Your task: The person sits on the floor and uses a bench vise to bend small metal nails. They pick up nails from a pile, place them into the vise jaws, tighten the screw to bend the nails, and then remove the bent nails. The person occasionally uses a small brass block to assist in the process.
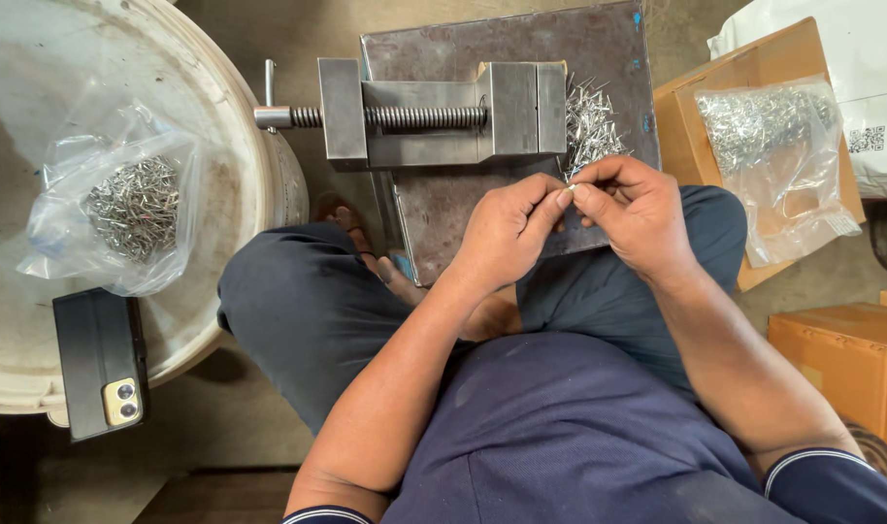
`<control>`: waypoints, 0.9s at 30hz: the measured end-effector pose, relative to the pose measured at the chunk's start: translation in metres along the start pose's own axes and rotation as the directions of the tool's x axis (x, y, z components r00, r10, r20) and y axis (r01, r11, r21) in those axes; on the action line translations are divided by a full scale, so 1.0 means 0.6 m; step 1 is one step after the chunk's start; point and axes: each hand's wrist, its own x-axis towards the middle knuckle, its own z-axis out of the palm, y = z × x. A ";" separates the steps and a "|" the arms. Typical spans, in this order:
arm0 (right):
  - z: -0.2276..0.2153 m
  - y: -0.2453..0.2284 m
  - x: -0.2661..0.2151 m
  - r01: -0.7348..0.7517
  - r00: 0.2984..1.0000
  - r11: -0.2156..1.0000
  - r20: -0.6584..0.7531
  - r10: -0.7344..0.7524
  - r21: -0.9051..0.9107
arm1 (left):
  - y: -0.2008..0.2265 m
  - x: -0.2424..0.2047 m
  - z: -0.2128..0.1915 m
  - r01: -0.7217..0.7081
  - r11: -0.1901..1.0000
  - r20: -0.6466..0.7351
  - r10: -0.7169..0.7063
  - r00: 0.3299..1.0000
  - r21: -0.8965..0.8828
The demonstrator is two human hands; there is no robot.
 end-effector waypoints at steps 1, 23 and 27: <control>-0.002 0.001 0.004 0.001 1.000 1.000 0.030 -0.001 -0.003 | 0.004 0.001 -0.002 0.010 1.000 0.008 -0.010 1.000 -0.017; -0.075 0.113 -0.017 0.014 0.999 0.972 -0.042 -0.004 0.235 | -0.016 -0.007 -0.278 -0.190 0.844 -0.750 -0.314 0.582 -0.501; -0.058 0.087 -0.010 0.012 0.999 0.978 -0.043 -0.003 0.210 | -0.008 0.012 -0.284 -0.142 0.855 -0.643 -0.254 0.722 -0.498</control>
